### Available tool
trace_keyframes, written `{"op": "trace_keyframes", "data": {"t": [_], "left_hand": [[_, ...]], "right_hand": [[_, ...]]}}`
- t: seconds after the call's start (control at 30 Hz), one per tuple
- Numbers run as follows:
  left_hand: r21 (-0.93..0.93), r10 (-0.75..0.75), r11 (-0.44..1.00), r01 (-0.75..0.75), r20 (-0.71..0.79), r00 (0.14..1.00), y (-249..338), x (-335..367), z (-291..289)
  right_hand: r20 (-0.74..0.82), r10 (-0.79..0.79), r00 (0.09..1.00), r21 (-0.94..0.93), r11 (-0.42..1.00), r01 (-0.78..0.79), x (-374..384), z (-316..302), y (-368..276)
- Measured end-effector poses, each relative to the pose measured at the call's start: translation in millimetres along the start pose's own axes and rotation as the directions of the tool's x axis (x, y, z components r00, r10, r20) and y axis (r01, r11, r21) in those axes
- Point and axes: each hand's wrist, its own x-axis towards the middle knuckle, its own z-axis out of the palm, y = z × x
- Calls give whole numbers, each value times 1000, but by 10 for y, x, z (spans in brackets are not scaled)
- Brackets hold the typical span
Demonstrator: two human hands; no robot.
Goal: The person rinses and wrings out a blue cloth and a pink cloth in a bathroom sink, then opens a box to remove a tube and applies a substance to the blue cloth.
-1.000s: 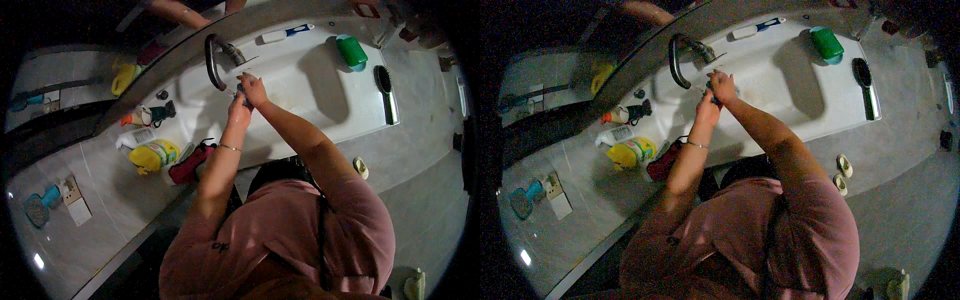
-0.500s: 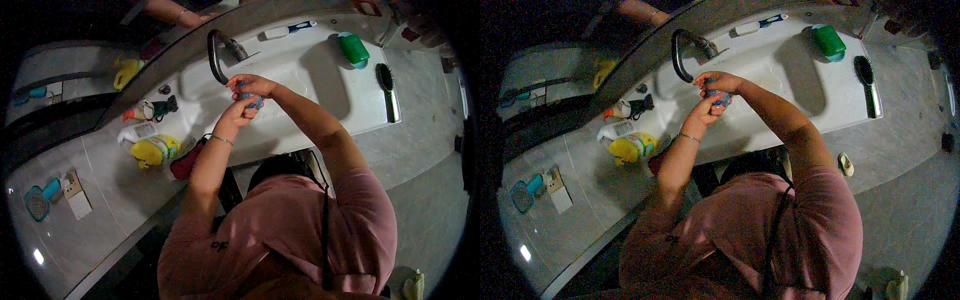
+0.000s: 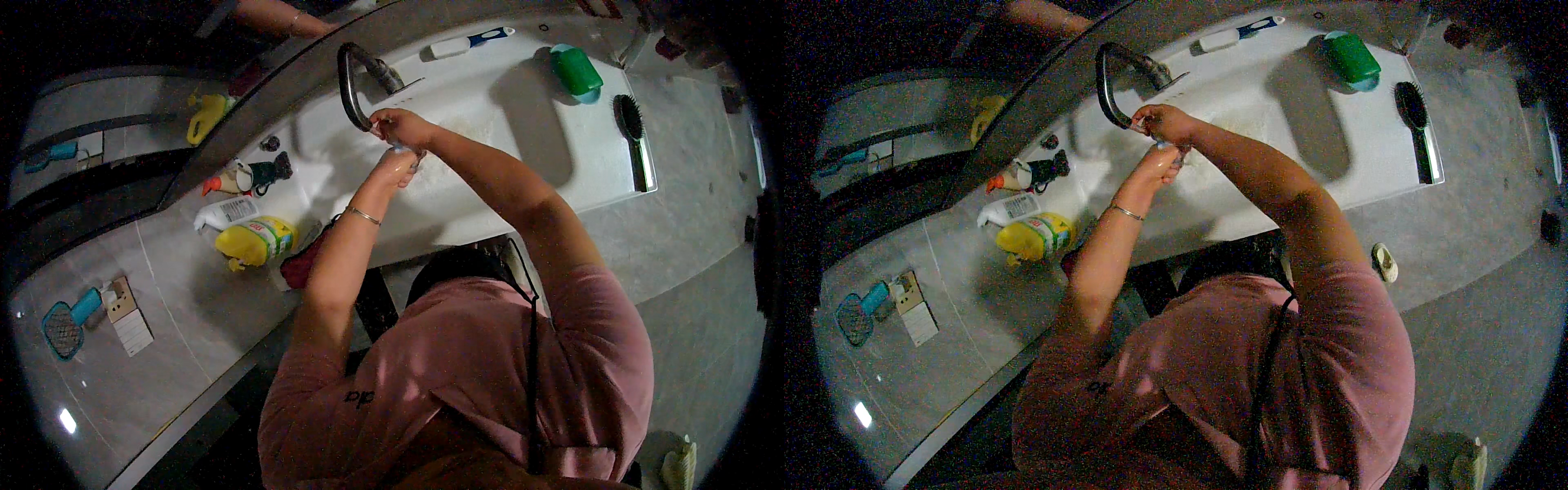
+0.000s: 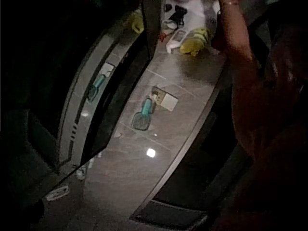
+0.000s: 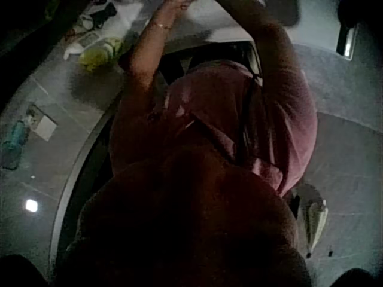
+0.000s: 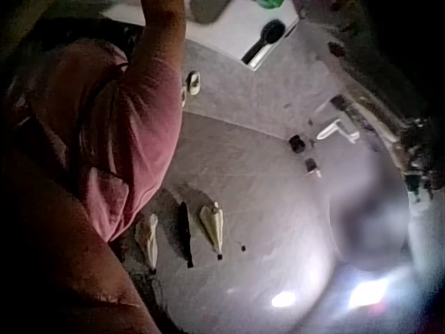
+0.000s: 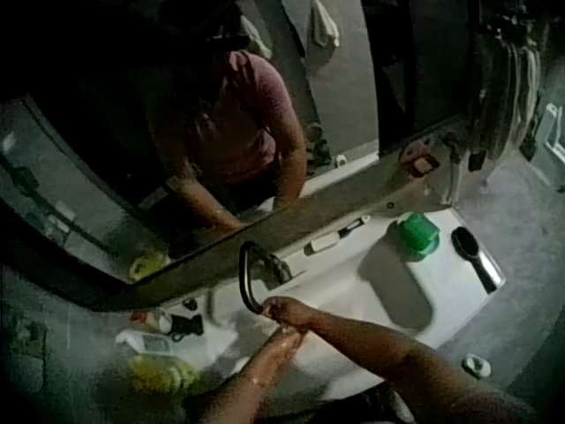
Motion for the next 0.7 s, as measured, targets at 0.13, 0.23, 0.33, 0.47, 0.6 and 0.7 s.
{"op": "trace_keyframes", "data": {"t": [0.13, 0.23, 0.33, 0.47, 0.6, 0.7], "left_hand": [[860, 523, 496, -117, -188, 832, -263, 314, -111], [882, 382, 448, 146, -336, 861, -19, 109, 203], [460, 188, 888, -27, -308, 933, 54, 101, 41], [-288, 148, 938, -191, -166, 975, -169, -22, -443], [-82, 166, 979, -188, -227, 960, -96, -84, -341], [-34, 260, 956, -293, -374, 891, -141, -25, -457]], "right_hand": [[-72, -64, 995, -428, 903, 27, 10, 120, -93], [-269, -139, 953, -545, 838, -32, 2, 25, 100], [-491, -112, 864, -279, 960, -34, 15, 64, 292], [-194, 205, 959, 510, 856, -79, -302, 197, 406], [-234, 203, 951, 609, 793, -20, -493, 116, 537], [-217, 226, 950, 592, 804, -56, -496, 99, 523]]}}
